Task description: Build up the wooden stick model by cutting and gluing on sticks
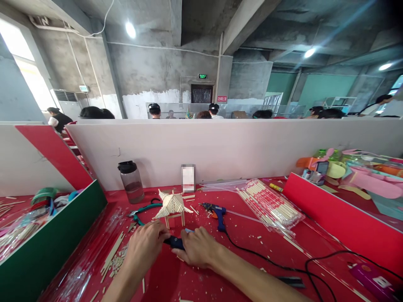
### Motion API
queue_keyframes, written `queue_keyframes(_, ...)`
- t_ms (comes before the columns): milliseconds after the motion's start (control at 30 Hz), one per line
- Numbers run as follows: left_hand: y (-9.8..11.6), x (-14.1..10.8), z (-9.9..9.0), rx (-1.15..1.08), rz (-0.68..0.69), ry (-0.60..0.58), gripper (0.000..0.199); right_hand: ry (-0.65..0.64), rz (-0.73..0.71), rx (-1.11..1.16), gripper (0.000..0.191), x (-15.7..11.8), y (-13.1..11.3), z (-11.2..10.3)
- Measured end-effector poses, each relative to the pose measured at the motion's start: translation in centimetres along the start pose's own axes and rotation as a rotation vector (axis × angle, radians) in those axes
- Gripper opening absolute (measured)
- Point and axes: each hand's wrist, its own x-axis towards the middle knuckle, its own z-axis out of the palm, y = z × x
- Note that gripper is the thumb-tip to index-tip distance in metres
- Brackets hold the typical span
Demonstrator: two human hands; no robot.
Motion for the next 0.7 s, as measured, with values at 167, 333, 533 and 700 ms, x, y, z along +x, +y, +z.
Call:
queue_keyframes(167,0.0,-0.2,0.4,-0.044,0.014,0.006,0.014,-0.009,0.039,0.007,0.059,0.2,0.0,-0.1)
queue_keyframes(333,0.6,-0.7,-0.6,-0.207,0.016,-0.011,0.018,0.018,0.086,0.054,0.054,-0.9,-0.5,-1.4)
queue_keyframes(533,-0.2,-1.8,-0.8,-0.481,0.015,-0.054,0.029,-0.006,0.257,0.162,0.052,-4.3,-1.8,-1.8)
queue_keyframes(700,-0.1,-1.4,0.0,-0.812,-0.029,-0.089,0.035,0.013,0.368,0.128,0.059,-5.4,-2.9,2.6)
